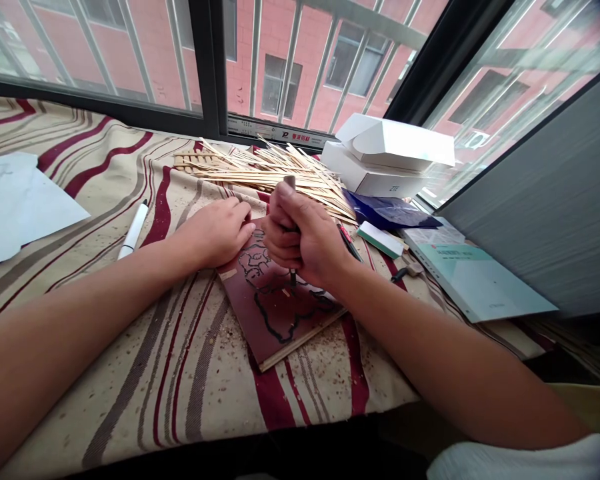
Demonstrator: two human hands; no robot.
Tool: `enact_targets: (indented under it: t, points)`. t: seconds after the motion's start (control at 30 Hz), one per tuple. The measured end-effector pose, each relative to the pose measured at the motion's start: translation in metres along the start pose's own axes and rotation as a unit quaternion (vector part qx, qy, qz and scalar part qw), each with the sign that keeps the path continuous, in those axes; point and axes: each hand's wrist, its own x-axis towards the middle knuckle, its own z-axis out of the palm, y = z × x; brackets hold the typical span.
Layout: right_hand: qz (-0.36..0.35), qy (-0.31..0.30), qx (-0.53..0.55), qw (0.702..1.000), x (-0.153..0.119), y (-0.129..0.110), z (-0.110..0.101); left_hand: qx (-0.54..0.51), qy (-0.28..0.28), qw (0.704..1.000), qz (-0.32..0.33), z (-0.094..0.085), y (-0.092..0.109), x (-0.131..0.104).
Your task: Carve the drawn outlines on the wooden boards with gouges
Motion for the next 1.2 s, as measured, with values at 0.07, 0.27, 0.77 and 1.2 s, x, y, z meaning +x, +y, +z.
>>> enact_targets:
  t: [0.07,0.27,0.77,1.2]
  points:
    - [-0.006,-0.001,0.001,1.000,0.000,0.002,0.000,0.002,0.002,1.000,-0.001,-0.001,0.000,0.000]
    - [-0.027,0.049,0.027,0.998,0.001,0.001,0.001,0.010,-0.014,1.000,-0.010,-0.003,0.002,-0.001]
    - [0.010,0.010,0.048,0.999,0.000,-0.008,-0.008,-0.021,-0.024,0.999,-0.023,0.000,0.000,0.000]
    - [0.013,0.005,0.063,0.998,0.004,0.017,0.000,0.039,-0.074,0.991,-0.102,-0.005,0.006,0.023]
